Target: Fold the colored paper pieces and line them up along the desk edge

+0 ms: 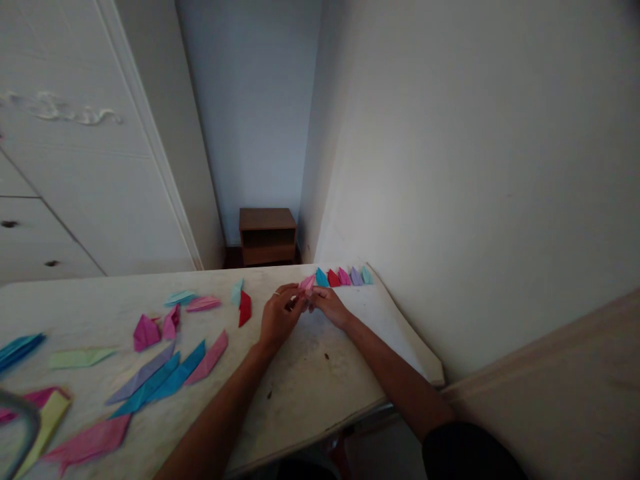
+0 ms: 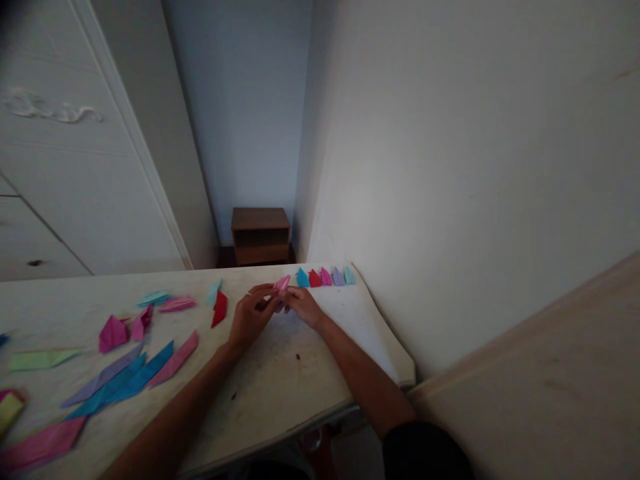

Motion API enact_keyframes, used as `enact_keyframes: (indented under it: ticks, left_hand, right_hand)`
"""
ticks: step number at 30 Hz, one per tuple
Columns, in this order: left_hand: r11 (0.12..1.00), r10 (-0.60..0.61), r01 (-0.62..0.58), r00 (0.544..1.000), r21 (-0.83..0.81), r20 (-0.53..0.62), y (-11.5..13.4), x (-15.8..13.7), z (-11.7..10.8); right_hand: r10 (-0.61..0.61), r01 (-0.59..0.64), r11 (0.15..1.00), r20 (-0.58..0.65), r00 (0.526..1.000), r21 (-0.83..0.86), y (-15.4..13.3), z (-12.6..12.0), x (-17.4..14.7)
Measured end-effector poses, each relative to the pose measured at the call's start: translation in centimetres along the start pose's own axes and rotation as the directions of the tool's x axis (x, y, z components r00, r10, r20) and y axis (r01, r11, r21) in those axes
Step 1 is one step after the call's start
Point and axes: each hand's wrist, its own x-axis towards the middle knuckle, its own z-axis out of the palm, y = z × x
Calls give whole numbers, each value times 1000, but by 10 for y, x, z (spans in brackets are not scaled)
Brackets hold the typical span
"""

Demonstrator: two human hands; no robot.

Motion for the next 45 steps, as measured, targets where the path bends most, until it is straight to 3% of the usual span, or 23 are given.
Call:
enact_keyframes:
  ticks: [4, 8, 12, 17, 21, 23, 25, 27, 29, 35, 45]
  left_hand:
    - [995, -22, 21, 1000, -98, -6, 4, 2, -1]
    - [931, -259, 270, 963, -245, 74, 9, 5, -2]
    - [860, -404, 393, 914, -327, 37, 7, 10, 0]
    - [795, -537, 519, 843, -314, 32, -7, 24, 11]
    - [798, -571, 560, 821, -220, 17, -18, 39, 21]
    - [804, -578, 574, 816, -153, 23, -21, 45, 26]
    - [806, -586, 587, 810, -84, 34, -22, 50, 32]
    - [801, -598, 599, 800, -16, 42, -22, 56, 38]
    - [795, -606, 604, 794, 51, 44, -21, 60, 42]
    - [785, -602, 582, 798, 211, 41, -21, 70, 44]
    - [825, -547, 522, 833, 219, 76, -28, 67, 43]
  right_hand:
    - [-10, 9, 998, -17, 1000, -61, -3, -3, -2]
    - [-7, -1, 993, -70, 998, -119, -3, -7, 1]
    - [22, -40, 983, -105, 994, -178, 2, -9, 4]
    - [22, -74, 956, -184, 983, -282, 6, -12, 5]
    - [-25, -87, 918, -276, 961, -387, 2, -17, 0]
    - [-44, -61, 855, -189, 981, -516, -1, -16, -4]
    - [-33, 13, 738, -17, 999, -675, -3, -13, -7]
    - [-1, 93, 625, 118, 993, -775, -5, -10, -9]
    - [18, 124, 563, 162, 987, -817, -5, -7, -9]
    - [48, 103, 514, 149, 988, -851, -7, -6, -5]
    - [76, 92, 509, 151, 986, -856, -9, -6, -5]
